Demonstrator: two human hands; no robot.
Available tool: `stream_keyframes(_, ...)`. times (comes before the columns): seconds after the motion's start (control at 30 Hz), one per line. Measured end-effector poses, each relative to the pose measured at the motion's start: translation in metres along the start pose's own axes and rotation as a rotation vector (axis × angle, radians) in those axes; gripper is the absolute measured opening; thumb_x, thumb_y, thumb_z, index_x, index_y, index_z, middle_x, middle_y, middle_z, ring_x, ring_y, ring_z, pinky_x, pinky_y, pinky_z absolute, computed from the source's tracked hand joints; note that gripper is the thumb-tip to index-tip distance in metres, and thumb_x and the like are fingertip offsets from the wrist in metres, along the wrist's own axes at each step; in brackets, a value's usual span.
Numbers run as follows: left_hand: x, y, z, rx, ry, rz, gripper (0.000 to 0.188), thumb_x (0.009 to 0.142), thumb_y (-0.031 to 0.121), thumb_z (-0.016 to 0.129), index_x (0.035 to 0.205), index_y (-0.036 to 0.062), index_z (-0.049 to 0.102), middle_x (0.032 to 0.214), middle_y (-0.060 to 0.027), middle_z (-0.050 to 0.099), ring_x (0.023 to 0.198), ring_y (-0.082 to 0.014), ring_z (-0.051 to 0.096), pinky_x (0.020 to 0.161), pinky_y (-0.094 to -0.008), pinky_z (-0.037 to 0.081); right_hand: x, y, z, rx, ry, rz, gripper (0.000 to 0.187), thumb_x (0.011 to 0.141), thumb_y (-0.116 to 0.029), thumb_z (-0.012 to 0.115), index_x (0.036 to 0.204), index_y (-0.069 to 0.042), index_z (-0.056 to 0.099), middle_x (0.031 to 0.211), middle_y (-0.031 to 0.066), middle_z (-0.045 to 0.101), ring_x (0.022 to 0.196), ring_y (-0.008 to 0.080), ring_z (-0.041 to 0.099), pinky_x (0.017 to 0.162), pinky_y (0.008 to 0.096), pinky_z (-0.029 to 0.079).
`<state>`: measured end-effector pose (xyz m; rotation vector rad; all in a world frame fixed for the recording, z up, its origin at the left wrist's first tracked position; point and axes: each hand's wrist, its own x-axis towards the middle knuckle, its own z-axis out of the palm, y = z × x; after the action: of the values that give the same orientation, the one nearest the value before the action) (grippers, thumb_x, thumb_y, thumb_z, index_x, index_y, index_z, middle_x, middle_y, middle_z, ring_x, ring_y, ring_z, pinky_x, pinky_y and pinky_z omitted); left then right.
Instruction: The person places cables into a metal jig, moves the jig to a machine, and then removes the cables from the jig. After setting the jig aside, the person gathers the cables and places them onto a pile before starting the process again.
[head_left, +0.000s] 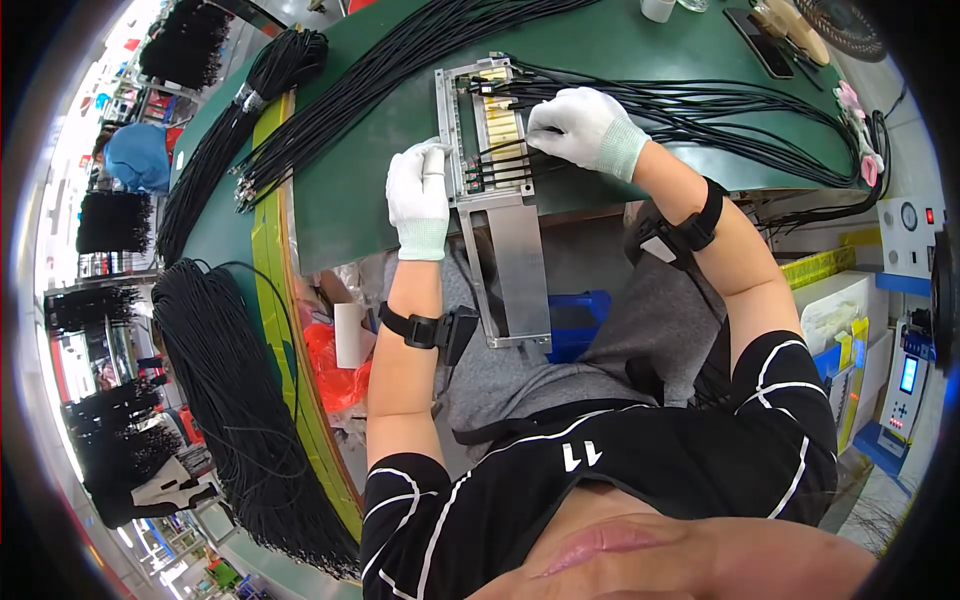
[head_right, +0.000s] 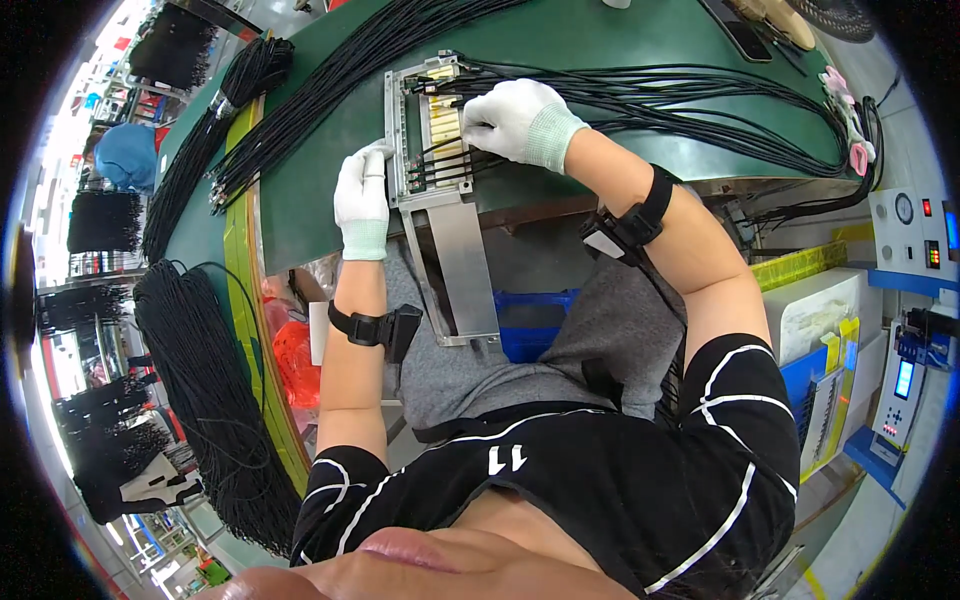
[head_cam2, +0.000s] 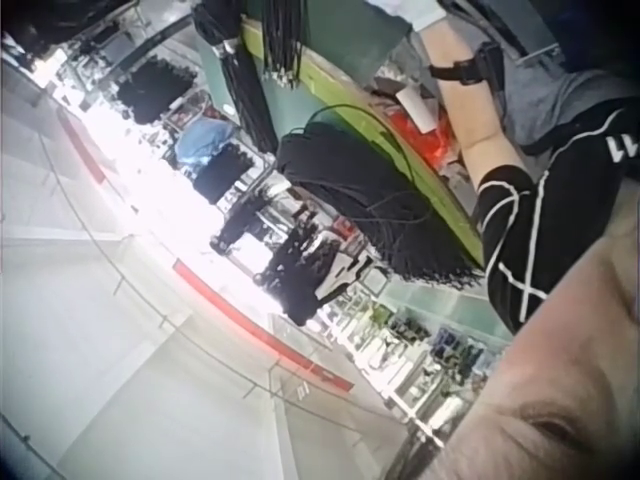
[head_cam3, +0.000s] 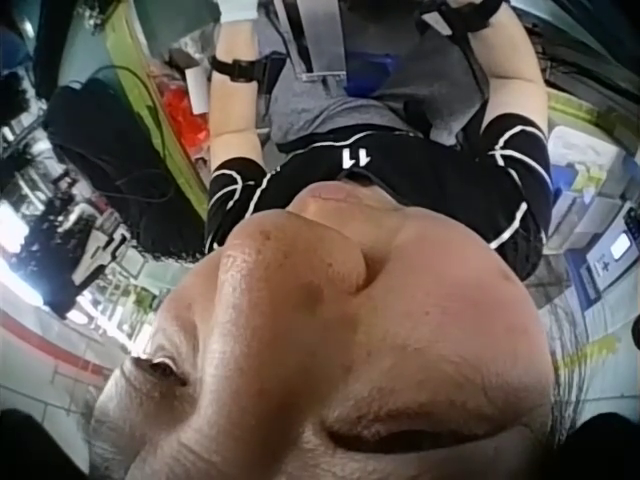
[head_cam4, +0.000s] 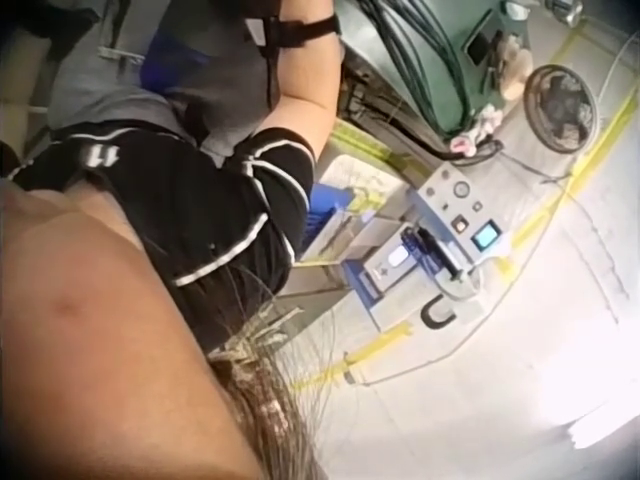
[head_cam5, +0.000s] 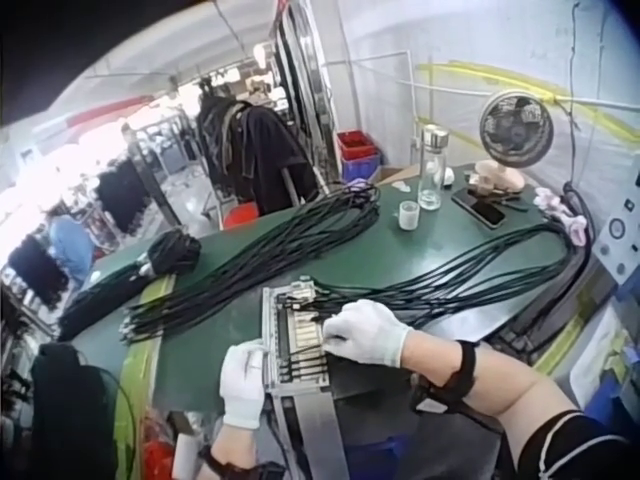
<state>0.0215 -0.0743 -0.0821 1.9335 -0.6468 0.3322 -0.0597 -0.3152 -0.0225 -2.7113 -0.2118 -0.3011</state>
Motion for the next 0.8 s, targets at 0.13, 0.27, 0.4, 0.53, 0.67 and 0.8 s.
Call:
stream_keyframes(0.13,-0.0006,-0.0001,0.0002,0.013,0.005,-0.017,0.015,0.094,0.015,0.058,0.093,0.0071,0.07,0.093,-0.0098,0.066,0.087,-0.0262,0.061,0.082,-0.0353,0.048,0.0005,0.0035,-0.0011,0.061,0.052,0.016,0.016,0.083,-0.029,0.066,0.084,-0.014,0.069,0.071,0.0095,0.063,0.076,0.0306,0.062,0.07,0.0432,0.049)
stream_keyframes(0.27,-0.0005,-0.0048,0.0008,-0.021,0.0,-0.026,0.015,0.094,0.016,0.057,0.094,0.0072,0.07,0.093,-0.0098,0.066,0.086,-0.026,0.061,0.082,-0.0351,0.048,0.001,-0.0008,0.0022,-0.003,0.014,0.016,0.017,0.084,-0.029,0.065,0.085,-0.013,0.069,0.073,0.0101,0.064,0.077,0.0311,0.062,0.07,0.0437,0.05)
stream_keyframes(0.4,-0.001,-0.0064,0.0006,-0.068,-0.005,-0.052,0.016,0.095,0.016,0.057,0.095,0.0068,0.07,0.092,-0.01,0.065,0.086,-0.0256,0.061,0.081,-0.035,0.048,0.001,0.0001,0.0011,0.045,-0.024,-0.002,0.018,0.084,-0.03,0.065,0.086,-0.012,0.069,0.074,0.0105,0.064,0.078,0.0316,0.063,0.07,0.0436,0.05)
stream_keyframes(0.53,-0.0009,-0.0051,-0.0004,-0.045,-0.007,-0.048,0.016,0.095,0.016,0.057,0.095,0.0062,0.07,0.092,-0.0101,0.065,0.086,-0.025,0.062,0.081,-0.0345,0.048,0.003,-0.0001,-0.0008,0.15,-0.107,0.078,0.018,0.084,-0.03,0.066,0.086,-0.012,0.069,0.073,0.0104,0.064,0.077,0.0315,0.063,0.07,0.0433,0.05)
stream_keyframes(0.67,-0.001,-0.0056,0.0002,-0.054,-0.003,-0.063,0.017,0.096,0.017,0.057,0.094,0.006,0.07,0.092,-0.0099,0.065,0.085,-0.0246,0.062,0.081,-0.0342,0.048,0.0016,-0.0004,0.0045,0.04,0.026,0.008,0.018,0.084,-0.03,0.065,0.085,-0.013,0.069,0.072,0.0106,0.064,0.074,0.0322,0.063,0.067,0.0434,0.05)
stream_keyframes(0.8,-0.0014,-0.0078,-0.0017,-0.097,-0.03,-0.122,0.016,0.095,0.018,0.058,0.095,0.009,0.072,0.098,-0.0115,0.066,0.092,-0.0264,0.061,0.086,-0.0349,0.047,0.0025,-0.0023,0.007,0.004,0.008,-0.011,0.017,0.084,-0.03,0.065,0.085,-0.013,0.069,0.071,0.0103,0.064,0.073,0.0326,0.063,0.067,0.0438,0.05)
